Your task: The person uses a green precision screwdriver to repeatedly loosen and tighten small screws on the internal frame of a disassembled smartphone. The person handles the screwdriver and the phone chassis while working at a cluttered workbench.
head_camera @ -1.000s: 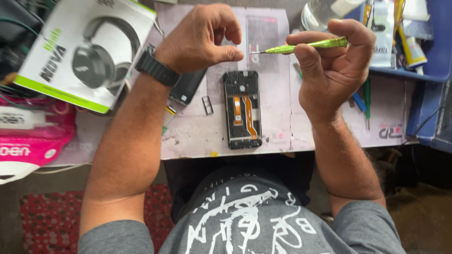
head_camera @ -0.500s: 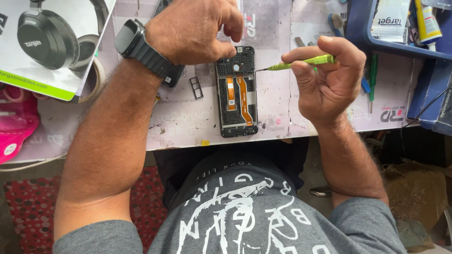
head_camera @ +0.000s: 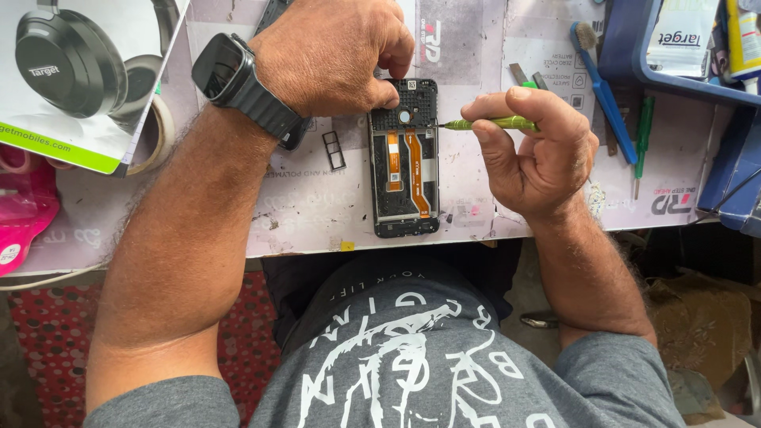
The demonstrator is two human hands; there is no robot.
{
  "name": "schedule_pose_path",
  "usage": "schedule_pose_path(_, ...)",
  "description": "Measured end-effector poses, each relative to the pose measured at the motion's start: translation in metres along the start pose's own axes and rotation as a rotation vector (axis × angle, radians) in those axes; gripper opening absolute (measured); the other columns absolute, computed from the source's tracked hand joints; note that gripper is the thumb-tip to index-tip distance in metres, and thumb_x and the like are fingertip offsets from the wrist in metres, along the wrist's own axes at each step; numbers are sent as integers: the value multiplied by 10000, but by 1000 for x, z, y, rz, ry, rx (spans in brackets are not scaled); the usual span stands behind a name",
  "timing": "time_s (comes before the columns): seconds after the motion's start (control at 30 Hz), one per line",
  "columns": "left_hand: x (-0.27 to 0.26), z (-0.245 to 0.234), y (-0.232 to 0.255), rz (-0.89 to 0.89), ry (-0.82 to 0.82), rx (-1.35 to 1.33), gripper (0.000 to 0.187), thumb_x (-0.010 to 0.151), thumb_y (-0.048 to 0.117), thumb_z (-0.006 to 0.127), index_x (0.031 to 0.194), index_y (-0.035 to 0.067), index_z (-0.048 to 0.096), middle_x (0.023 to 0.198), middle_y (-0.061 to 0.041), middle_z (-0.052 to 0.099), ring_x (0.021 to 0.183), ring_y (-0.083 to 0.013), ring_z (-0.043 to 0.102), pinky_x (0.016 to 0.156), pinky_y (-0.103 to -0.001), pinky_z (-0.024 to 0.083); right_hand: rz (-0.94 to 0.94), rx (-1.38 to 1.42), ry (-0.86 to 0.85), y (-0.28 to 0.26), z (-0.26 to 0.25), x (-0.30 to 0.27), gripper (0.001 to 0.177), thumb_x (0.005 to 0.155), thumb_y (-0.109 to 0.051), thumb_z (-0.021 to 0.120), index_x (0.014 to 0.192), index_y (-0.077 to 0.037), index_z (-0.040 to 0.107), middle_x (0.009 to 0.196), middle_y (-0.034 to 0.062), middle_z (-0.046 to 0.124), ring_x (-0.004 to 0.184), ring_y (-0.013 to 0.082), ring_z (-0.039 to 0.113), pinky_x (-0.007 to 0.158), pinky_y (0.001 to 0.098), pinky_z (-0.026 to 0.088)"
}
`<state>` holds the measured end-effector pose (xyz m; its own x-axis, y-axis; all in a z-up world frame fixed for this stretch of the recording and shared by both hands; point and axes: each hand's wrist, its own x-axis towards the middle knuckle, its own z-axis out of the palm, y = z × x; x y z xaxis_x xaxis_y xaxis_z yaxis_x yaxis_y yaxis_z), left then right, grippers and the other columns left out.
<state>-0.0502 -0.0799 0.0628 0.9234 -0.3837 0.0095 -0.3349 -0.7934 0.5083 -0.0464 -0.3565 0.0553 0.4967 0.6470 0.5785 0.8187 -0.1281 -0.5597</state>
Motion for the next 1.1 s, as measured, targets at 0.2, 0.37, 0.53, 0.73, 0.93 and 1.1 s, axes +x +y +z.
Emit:
schedule_pose_path(0.2,0,0,1,5,16,2,244,796,215,868,983,85,784,940,-115,752,808,-230,724,665,-368,593,-6,-19,-22,-1,0,2,409,1119,-53,666,1412,-59,381,1071,179,753,932,219,778,748,279,659)
schedule_pose_path(0.37,-1,0,2,-9,5,-15,238,805,212,861,987,81,781,947,-112,752,816,-231,726,675,-375,594,-9,-39,-33,-1,0,3,413,1126,-55,669,1424,-63,383,1076,175,757,931,216,779,749,283,656)
schedule_pose_path(0.53,0,0,3,-32,-6,-3,258,810,211,859,1020,86,776,961,-126,752,814,-241,731,667,-376,599,-30,-28,-32,0,2,6,423,1104,-60,675,1413,-52,387,1050,180,757,902,215,778,710,275,647)
schedule_pose_path(0.73,-1,1,3,-26,5,-48,292,766,211,887,996,70,775,961,-147,750,835,-251,733,667,-375,604,-58,-36,-48,-3,3,13,417,1103,-43,679,1408,-46,394,1044,173,757,901,220,783,710,277,645)
schedule_pose_path(0.93,0,-1,4,-16,-1,-36,299,754,221,902,981,71,776,941,-150,750,816,-256,737,671,-383,606,-142,-82,-136,-13,-1,26,385,1129,-32,693,1403,-45,422,1042,159,731,979,242,763,798,311,658)
schedule_pose_path(1.1,1,-2,3,9,-5,-87,268,756,192,892,998,140,789,984,-95,753,880,-222,722,738,-392,600,-195,-178,-44,-14,4,36,425,982,-136,790,1291,-18,522,979,133,742,937,258,766,784,372,651)
